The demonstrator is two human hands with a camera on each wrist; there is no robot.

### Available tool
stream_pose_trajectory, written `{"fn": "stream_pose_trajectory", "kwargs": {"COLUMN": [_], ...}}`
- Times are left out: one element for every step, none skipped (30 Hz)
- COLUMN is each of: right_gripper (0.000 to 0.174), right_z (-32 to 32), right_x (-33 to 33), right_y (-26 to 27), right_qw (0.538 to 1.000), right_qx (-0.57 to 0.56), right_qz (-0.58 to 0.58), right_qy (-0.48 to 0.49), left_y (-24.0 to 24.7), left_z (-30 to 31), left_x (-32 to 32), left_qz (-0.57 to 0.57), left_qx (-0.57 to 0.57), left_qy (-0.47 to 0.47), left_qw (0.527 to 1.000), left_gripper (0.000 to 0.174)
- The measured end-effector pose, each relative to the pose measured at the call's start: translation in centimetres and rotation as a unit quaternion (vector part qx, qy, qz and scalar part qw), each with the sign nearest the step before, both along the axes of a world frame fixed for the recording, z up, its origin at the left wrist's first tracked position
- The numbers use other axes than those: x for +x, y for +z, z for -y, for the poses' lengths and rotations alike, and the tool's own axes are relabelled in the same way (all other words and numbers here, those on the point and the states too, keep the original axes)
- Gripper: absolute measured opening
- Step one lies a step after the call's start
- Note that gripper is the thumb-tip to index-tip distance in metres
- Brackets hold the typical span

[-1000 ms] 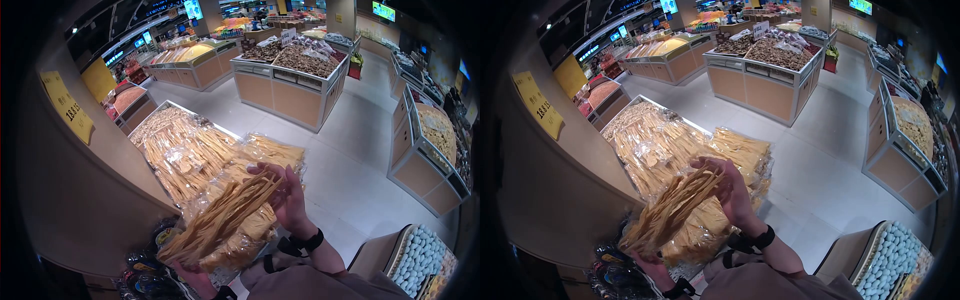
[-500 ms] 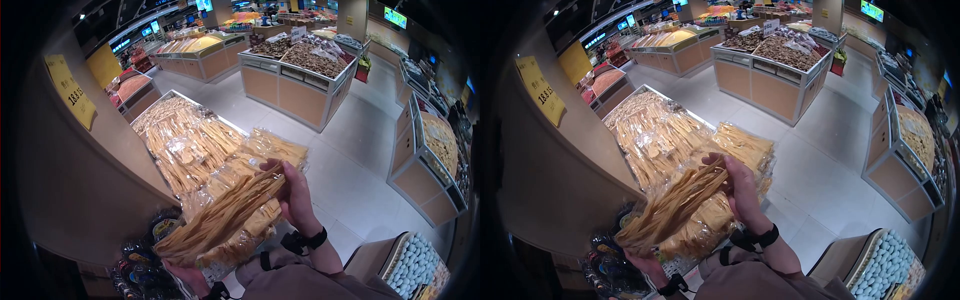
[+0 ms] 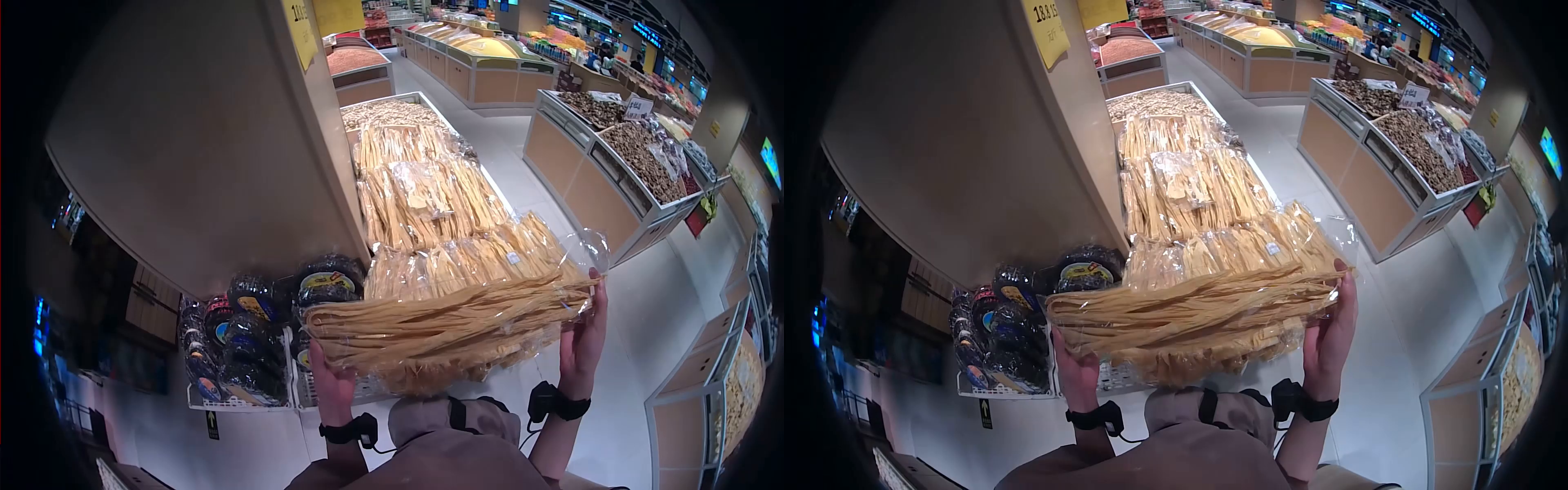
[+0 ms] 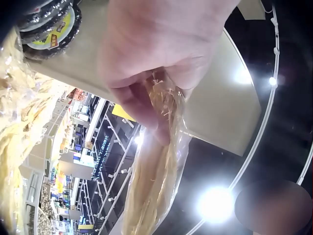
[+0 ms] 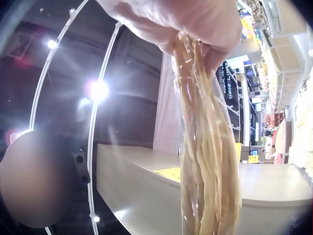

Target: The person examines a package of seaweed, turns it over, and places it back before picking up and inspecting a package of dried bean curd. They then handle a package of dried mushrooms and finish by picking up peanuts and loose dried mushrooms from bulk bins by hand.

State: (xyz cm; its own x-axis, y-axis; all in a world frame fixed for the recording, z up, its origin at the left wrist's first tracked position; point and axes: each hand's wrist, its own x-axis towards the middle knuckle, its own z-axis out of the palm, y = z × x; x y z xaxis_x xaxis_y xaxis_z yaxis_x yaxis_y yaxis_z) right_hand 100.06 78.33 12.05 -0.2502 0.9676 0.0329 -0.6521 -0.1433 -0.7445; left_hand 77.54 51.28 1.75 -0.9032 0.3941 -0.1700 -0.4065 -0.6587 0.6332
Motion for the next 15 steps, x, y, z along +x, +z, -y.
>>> {"fn": "stream_pose_trajectory", "kwargs": {"right_gripper": [0.047, 0.047, 0.047, 0.047, 0.047, 0.048, 0.048, 0.048, 0.048, 0.048, 0.048, 0.048, 0.049, 0.049, 0.049], "right_z": [0.0, 0.0, 0.0, -0.1, -0.3, -0.6, -0.8, -1.2, -1.2, -0.9, -0.9, -1.1, -1.2, -1.3, -1.4], "right_x": [0.0, 0.0, 0.0, 0.0, 0.2, 0.4, 0.6, 0.9, 0.7, 0.7, 0.6, 0.7, 0.8, 0.8, 0.9], "right_y": [0.0, -0.1, -0.2, -0.4, -0.7, -1.0, -1.5, -2.0, -2.1, -2.0, -2.1, -2.3, -2.5, -2.6, -2.6], "right_qw": [1.000, 1.000, 1.000, 1.000, 1.000, 1.000, 0.999, 1.000, 1.000, 1.000, 1.000, 1.000, 1.000, 1.000, 1.000], "right_qx": [0.003, -0.005, -0.013, -0.011, -0.009, -0.008, -0.009, -0.010, -0.011, -0.008, -0.009, -0.011, -0.013, -0.013, -0.007], "right_qz": [0.002, 0.000, -0.002, -0.001, 0.008, 0.017, 0.019, 0.016, 0.012, 0.007, 0.007, 0.005, 0.003, 0.003, 0.006], "right_qy": [0.003, 0.008, 0.015, 0.021, 0.020, 0.020, 0.027, 0.020, 0.012, 0.015, 0.020, 0.013, 0.004, 0.004, 0.013], "left_y": [0.3, 0.4, 0.4, 0.4, 0.0, -0.7, -1.5, -2.4, -2.7, -2.9, -3.0, -2.8, -2.5, -2.2, -1.7], "left_z": [0.0, 0.0, 0.0, 0.2, 0.8, 1.8, 2.5, 2.7, 2.5, 2.4, 2.3, 1.9, 1.5, 1.3, 1.2], "left_x": [0.2, 0.3, 0.4, 0.3, 0.1, -0.3, -0.5, -0.7, -0.9, -1.0, -0.9, -0.7, -0.6, -0.6, -0.5], "left_qz": [0.014, 0.015, 0.032, 0.048, 0.048, 0.019, -0.011, -0.010, -0.041, -0.074, -0.075, -0.072, -0.069, -0.069, -0.080], "left_qx": [-0.016, -0.013, 0.001, 0.015, 0.017, 0.086, 0.153, 0.152, 0.192, 0.231, 0.230, 0.208, 0.186, 0.186, 0.175], "left_qy": [0.004, 0.007, 0.009, 0.012, 0.019, -0.048, -0.115, -0.108, -0.131, -0.156, -0.152, -0.121, -0.092, -0.092, -0.099], "left_qw": [1.000, 1.000, 0.999, 0.999, 0.999, 0.995, 0.981, 0.982, 0.972, 0.958, 0.958, 0.968, 0.976, 0.976, 0.976], "left_gripper": [0.051, 0.051, 0.051, 0.051, 0.051, 0.053, 0.055, 0.055, 0.056, 0.057, 0.057, 0.058, 0.059, 0.059, 0.059]}}
